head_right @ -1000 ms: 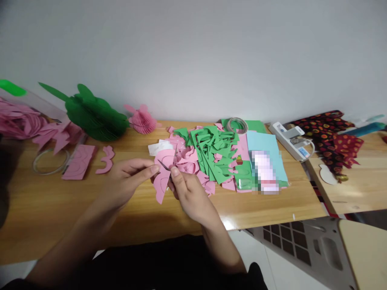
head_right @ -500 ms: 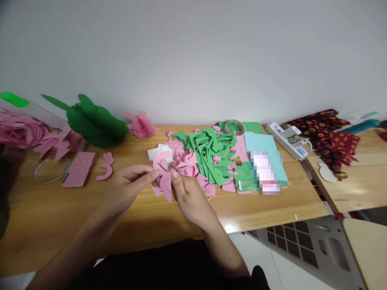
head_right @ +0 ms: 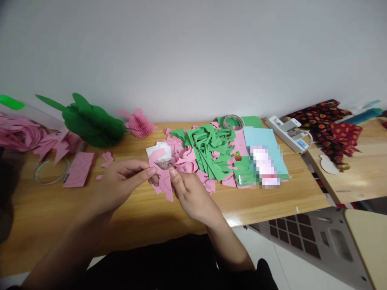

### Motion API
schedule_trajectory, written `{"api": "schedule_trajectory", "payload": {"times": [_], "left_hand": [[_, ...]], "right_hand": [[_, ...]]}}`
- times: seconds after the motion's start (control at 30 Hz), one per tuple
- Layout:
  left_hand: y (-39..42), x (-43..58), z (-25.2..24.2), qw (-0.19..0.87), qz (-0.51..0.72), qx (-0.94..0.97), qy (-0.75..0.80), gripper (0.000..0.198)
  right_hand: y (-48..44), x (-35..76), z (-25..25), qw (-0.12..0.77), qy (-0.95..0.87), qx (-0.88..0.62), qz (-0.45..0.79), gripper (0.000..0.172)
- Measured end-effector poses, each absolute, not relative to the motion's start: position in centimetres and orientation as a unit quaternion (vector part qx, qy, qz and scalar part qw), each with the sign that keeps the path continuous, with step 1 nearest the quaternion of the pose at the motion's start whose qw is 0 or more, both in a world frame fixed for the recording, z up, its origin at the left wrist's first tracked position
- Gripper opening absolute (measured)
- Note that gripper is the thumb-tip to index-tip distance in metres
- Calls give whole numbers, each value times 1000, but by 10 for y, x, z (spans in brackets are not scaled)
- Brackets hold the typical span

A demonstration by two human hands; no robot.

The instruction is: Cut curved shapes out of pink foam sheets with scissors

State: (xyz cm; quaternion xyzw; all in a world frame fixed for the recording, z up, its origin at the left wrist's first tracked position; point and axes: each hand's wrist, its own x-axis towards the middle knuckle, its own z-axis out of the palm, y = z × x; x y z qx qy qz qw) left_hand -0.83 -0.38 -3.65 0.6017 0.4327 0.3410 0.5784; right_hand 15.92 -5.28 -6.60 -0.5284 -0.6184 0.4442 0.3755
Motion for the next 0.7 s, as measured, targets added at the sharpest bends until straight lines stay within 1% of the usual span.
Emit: {"api": "schedule_trajectory", "payload": {"times": [0.27, 0.4, 0.5, 0.53, 0.6, 0.63, 0.7], "left_hand": [[-3, -8, -45, 585, 353, 593, 426, 19], [-3, -9, -48, 604, 338, 588, 419, 21], [-3, -9, -50, 623, 336, 579, 405, 22], [-3, -9, -50, 627, 332, 580, 400, 23], [-3, -8, -49, 632, 314, 590, 391, 23], [-2, -7, -49, 634, 303, 598, 386, 23], [-2, -6, -47, 637, 284, 613, 369, 23]], "right_hand": [[-58, 155, -59, 392, -551, -537, 504, 54], [-58, 157, -67, 408, -480, -511, 585, 59], [-55, 159, -75, 453, -384, -479, 647, 62], [-53, 159, -76, 474, -354, -470, 655, 60], [-52, 160, -75, 511, -322, -458, 653, 51], [-51, 160, -73, 520, -322, -455, 647, 46], [-50, 161, -67, 518, -343, -458, 635, 42]]}}
